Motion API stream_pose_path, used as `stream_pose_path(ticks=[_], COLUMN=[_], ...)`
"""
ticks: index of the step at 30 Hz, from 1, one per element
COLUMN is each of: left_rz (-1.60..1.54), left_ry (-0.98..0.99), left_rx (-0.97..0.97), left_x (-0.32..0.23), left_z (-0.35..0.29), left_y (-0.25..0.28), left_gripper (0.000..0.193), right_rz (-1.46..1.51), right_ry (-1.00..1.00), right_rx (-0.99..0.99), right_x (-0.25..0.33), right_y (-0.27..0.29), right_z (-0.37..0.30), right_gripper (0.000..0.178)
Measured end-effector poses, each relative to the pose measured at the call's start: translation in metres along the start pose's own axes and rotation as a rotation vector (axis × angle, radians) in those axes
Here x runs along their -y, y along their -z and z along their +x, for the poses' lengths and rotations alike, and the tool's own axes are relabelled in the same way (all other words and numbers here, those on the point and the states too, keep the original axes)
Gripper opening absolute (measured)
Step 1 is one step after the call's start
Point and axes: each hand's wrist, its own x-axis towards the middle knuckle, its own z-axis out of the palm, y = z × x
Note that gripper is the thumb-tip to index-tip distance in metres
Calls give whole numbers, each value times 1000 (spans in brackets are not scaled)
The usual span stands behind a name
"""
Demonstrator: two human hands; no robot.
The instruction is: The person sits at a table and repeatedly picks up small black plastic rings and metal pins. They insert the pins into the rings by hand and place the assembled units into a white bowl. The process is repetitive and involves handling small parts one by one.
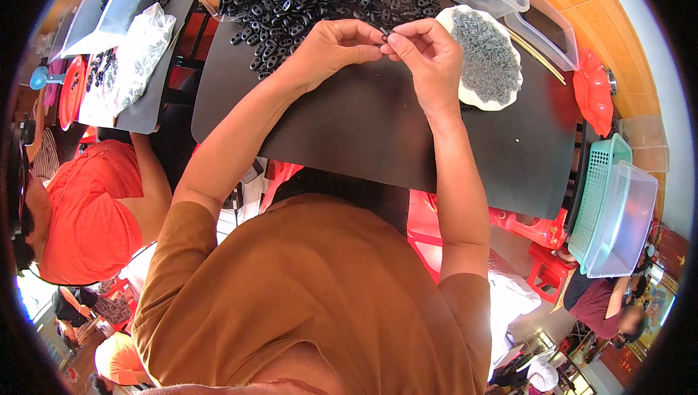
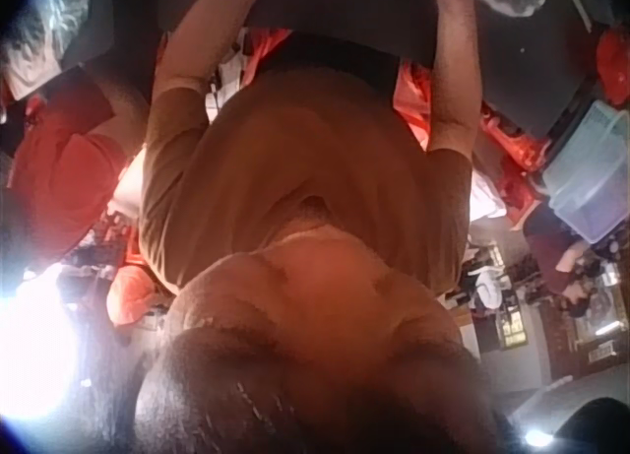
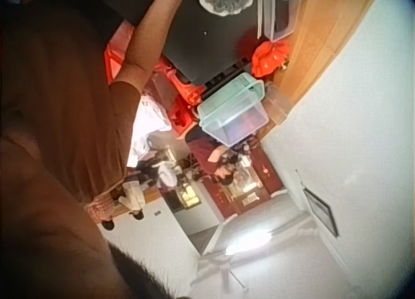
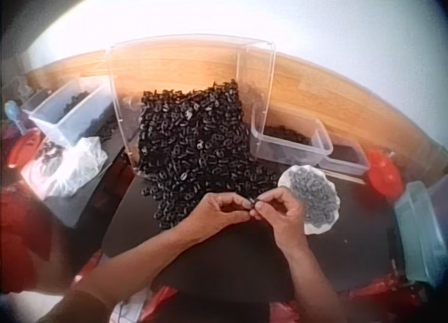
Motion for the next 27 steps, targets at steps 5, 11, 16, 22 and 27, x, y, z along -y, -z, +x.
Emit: stream_pose_path(ticks=[5,11,16,22,27], left_rz=[-274,-478,-345,-523,-660], left_ry=[114,112,155,149,176], left_rx=[-19,-36,-26,45,82], left_x=[-5,0,-1,0,5], left_z=[-2,0,-1,1,3], left_y=[1,7,2,8,12], left_gripper=[25,26,25,24,24], right_rz=[21,14,7,-16,-100], right_ry=[10,12,20,23,45], right_rx=[-49,-10,-26,-22,-7], right_x=[3,5,2,4,5], right_y=[3,0,0,2,1], right_z=[1,1,0,1,0], right_gripper=[7,8,7,7,7])
